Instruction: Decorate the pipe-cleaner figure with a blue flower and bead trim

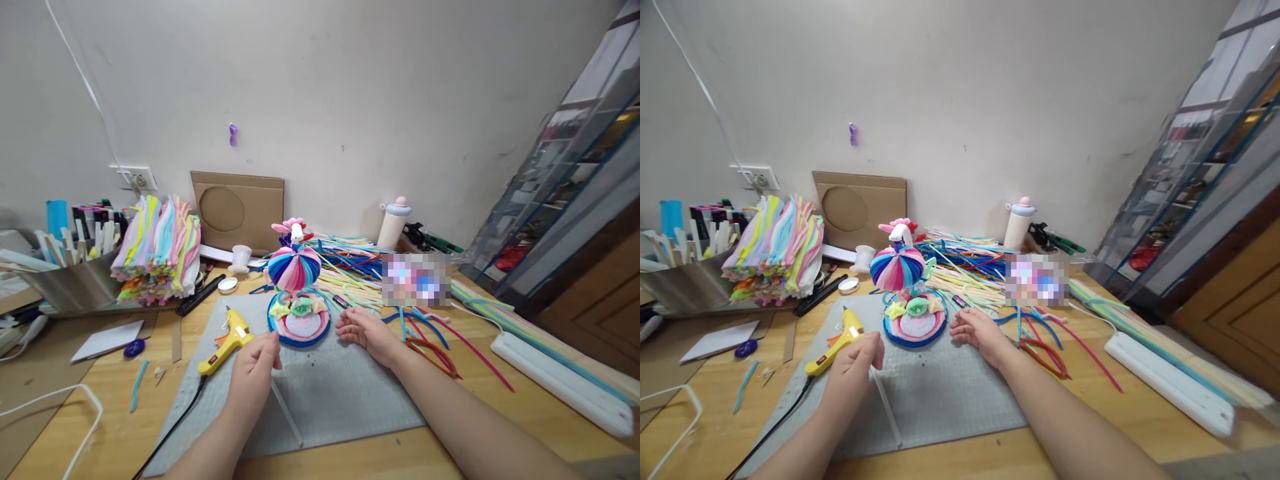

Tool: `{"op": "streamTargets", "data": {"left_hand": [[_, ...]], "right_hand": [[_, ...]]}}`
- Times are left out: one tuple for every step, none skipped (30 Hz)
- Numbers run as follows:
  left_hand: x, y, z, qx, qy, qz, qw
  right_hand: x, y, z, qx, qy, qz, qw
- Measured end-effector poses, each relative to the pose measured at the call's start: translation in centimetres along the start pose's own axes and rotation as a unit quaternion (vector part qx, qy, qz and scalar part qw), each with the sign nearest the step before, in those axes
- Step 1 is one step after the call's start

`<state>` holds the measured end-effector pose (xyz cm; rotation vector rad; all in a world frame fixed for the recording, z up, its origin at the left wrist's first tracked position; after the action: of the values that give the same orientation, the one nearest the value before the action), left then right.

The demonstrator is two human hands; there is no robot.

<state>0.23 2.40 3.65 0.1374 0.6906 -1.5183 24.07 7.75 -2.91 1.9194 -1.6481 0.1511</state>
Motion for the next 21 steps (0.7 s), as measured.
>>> {"op": "streamTargets", "data": {"left_hand": [[-0.02, 0.03, 0.06, -0.002, 0.001, -0.004, 1.0], [-0.04, 0.06, 0.11, -0.003, 0.003, -0.007, 1.0], [-0.04, 0.07, 0.18, -0.004, 0.004, -0.009, 1.0], [-0.04, 0.07, 0.24, -0.004, 0.005, -0.009, 1.0], [-0.03, 0.05, 0.3, -0.005, 0.005, -0.007, 1.0], [-0.03, 0.03, 0.36, -0.007, 0.004, -0.006, 1.0], [-0.03, 0.02, 0.41, -0.009, 0.003, -0.006, 1.0], [-0.04, 0.02, 0.45, -0.011, 0.003, -0.006, 1.0], [-0.05, 0.03, 0.48, -0.012, 0.002, -0.006, 1.0], [-0.07, 0.03, 0.49, -0.014, 0.001, -0.007, 1.0], [-0.1, 0.05, 0.49, -0.014, 0.001, -0.007, 1.0], [-0.13, 0.06, 0.48, -0.014, 0.0, -0.007, 1.0], [-0.15, 0.07, 0.46, -0.013, 0.0, -0.007, 1.0], [-0.17, 0.08, 0.45, -0.012, 0.0, -0.007, 1.0], [-0.18, 0.08, 0.45, -0.011, 0.0, -0.008, 1.0], [-0.19, 0.09, 0.45, -0.01, 0.0, -0.009, 1.0], [-0.19, 0.08, 0.47, -0.011, 0.0, -0.009, 1.0], [-0.18, 0.07, 0.5, -0.012, -0.001, -0.009, 1.0], [-0.17, 0.05, 0.54, -0.013, -0.001, -0.009, 1.0], [-0.15, 0.03, 0.57, -0.014, -0.002, -0.008, 1.0], [-0.13, 0.03, 0.6, -0.015, -0.002, -0.009, 1.0]], "right_hand": [[0.0, 0.01, -0.02, 0.0, 0.0, 0.0, 1.0], [0.01, 0.01, -0.03, 0.0, 0.0, 0.0, 1.0], [0.01, 0.03, -0.05, 0.0, 0.001, -0.001, 1.0], [0.01, 0.03, -0.05, 0.0, 0.001, -0.001, 1.0], [0.02, 0.03, -0.05, 0.0, 0.001, -0.002, 1.0], [0.02, 0.03, -0.03, 0.001, 0.001, -0.002, 1.0], [0.02, 0.02, -0.01, 0.002, 0.002, -0.002, 1.0], [0.02, 0.02, 0.02, 0.002, 0.002, -0.003, 1.0], [0.02, 0.01, 0.04, 0.003, 0.002, -0.004, 1.0], [0.02, 0.01, 0.05, 0.004, 0.002, -0.005, 1.0], [0.03, 0.01, 0.06, 0.004, 0.0, -0.007, 1.0], [0.04, 0.01, 0.05, 0.004, -0.001, -0.009, 1.0], [0.05, 0.02, 0.04, 0.003, -0.002, -0.01, 1.0], [0.06, 0.02, 0.04, 0.003, -0.002, -0.01, 1.0], [0.08, 0.02, 0.03, 0.003, -0.001, -0.009, 1.0], [0.09, 0.03, 0.02, 0.003, 0.0, -0.009, 1.0], [0.1, 0.04, 0.01, 0.003, 0.001, -0.007, 1.0], [0.11, 0.05, -0.01, 0.004, 0.001, -0.006, 1.0], [0.11, 0.06, -0.02, 0.005, 0.001, -0.005, 1.0], [0.12, 0.07, -0.04, 0.006, 0.001, -0.004, 1.0], [0.11, 0.08, -0.05, 0.006, 0.001, -0.004, 1.0]]}}
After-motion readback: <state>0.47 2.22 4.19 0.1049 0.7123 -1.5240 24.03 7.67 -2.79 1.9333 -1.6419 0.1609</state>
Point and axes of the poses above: each hand's wrist, its own x-axis away from the middle knuckle, its own y-axis out of the palm, z = x × y, the point moved 5 cm from there along -x, towards the middle knuckle, and after that the axes turned 15 degrees about y, right-handed, at the moved point
